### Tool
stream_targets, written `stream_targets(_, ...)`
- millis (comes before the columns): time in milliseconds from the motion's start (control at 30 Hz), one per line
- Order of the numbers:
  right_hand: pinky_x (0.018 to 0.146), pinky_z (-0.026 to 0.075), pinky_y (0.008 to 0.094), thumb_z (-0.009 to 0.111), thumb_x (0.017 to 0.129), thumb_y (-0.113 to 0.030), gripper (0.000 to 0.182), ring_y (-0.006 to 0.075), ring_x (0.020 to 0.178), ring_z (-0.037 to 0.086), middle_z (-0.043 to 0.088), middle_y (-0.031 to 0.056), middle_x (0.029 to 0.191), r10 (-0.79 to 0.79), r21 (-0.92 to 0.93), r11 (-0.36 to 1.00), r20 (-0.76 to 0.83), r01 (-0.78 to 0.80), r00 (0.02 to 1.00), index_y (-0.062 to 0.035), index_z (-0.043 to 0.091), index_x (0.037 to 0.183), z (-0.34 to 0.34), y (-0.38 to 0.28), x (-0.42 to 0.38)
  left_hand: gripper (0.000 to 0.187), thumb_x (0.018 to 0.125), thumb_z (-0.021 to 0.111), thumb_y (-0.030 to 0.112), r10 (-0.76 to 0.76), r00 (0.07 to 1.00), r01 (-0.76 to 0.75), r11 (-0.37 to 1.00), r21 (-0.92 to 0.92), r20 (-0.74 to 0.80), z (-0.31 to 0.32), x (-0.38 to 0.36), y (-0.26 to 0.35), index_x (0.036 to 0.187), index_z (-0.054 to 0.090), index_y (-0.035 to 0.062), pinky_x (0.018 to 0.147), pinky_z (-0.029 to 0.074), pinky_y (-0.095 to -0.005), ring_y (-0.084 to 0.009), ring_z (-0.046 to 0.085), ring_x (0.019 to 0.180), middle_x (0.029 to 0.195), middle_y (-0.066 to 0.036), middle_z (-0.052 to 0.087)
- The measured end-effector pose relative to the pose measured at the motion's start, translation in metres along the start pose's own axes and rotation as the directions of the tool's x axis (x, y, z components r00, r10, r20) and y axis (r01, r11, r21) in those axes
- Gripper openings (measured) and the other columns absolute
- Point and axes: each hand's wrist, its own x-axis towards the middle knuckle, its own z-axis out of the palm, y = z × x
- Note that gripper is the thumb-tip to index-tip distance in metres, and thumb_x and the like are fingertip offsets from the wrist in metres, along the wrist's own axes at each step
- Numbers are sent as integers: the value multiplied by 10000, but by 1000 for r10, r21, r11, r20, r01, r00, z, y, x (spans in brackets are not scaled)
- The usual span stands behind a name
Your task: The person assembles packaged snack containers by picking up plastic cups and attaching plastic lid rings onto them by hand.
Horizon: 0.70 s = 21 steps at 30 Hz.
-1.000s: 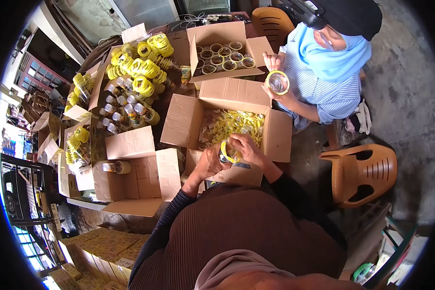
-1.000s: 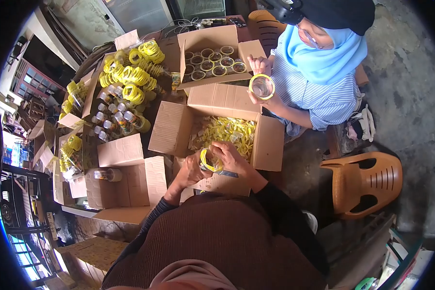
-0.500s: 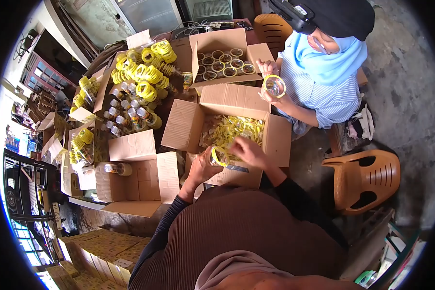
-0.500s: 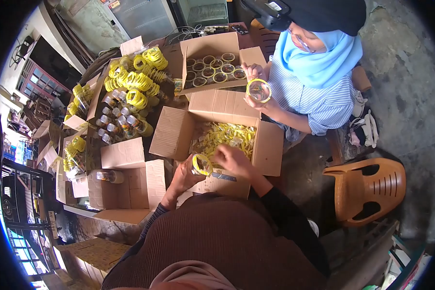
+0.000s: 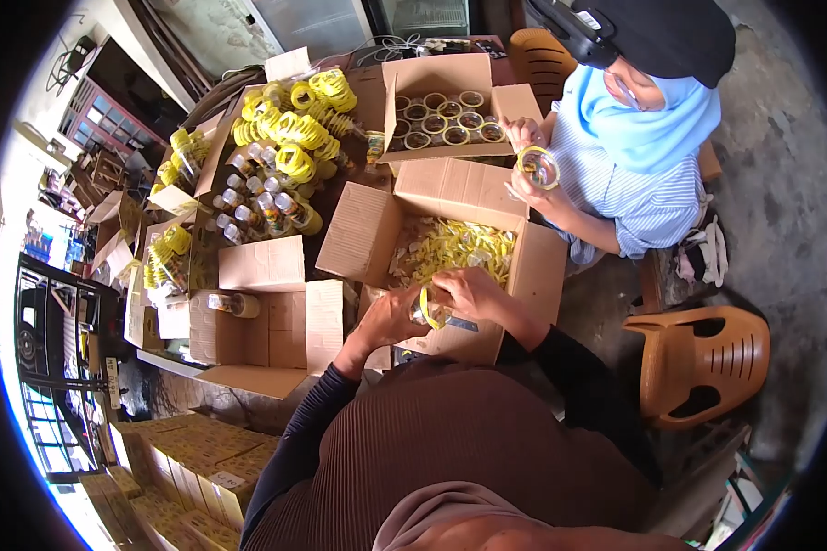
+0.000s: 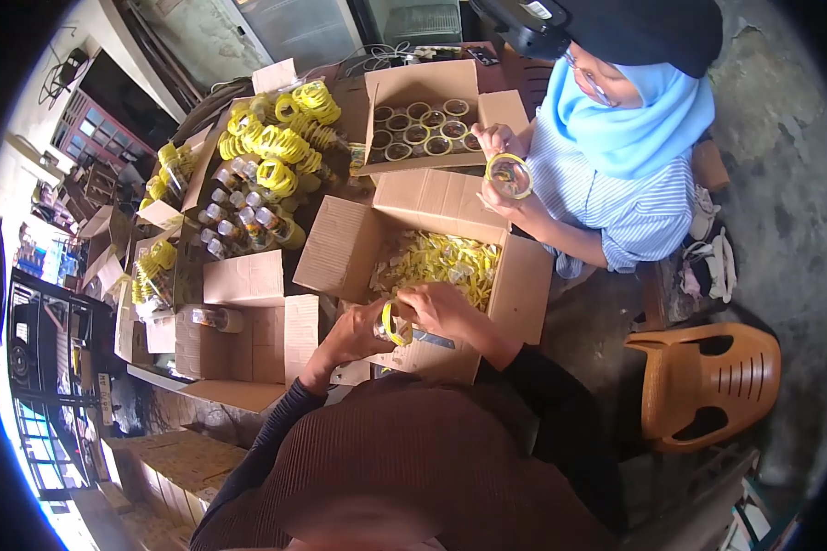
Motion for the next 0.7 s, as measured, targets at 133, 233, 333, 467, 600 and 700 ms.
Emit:
stream_targets(133,666,482,481,667,835,-207,218,401,802,622,624,168,822,104,122,987,-1,-104,995,-35,573,929,12,5,8,596,669,764,256,-130,968,158,980,119,-215,19,1,5,1187,563,40,729,532,-471,-395,660,862,914,-210,679)
stream_targets(233,618,439,445,623,865,-167,195,397,705,582,570,215,742,155,344,938,-284,-51,946,7,534,859,52,19,14,491,688,729,263,-157,945,208,965,159,-287,33,8,4,1113,573,74,692,536,-489,-388,666,809,873,-199,679)
stream_targets(333,594,412,428,563,912,-183,232,356,628,520,528,218,695,308,504,838,-124,-208,943,17,508,808,64,29,7,454,706,719,267,-183,937,250,946,208,-297,42,8,0,1092,568,82,674,550,-475,-372,679,774,833,-186,678)
stream_targets(467,578,391,411,524,942,-223,292,288,588,460,460,215,665,352,520,828,-195,-208,915,22,489,787,76,32,7,456,686,730,242,-185,941,256,937,238,-283,52,14,-11,1081,556,95,677,537,-491,-385,670,790,851,-188,676)
stream_targets(600,539,360,369,537,930,-153,247,159,580,395,423,187,627,277,512,854,-304,-89,911,21,480,763,85,46,7,472,678,748,230,-43,935,151,946,287,-353,58,16,-16,1088,553,99,680,544,-478,-376,677,791,868,-182,680)
stream_targets(700,531,347,357,536,921,-141,232,138,587,393,433,146,599,402,573,788,-198,-227,894,18,484,760,87,46,5,459,685,757,223,-65,943,171,936,307,-325,55,17,-15,1076,554,93,684,548,-466,-374,677,804,886,-175,680)
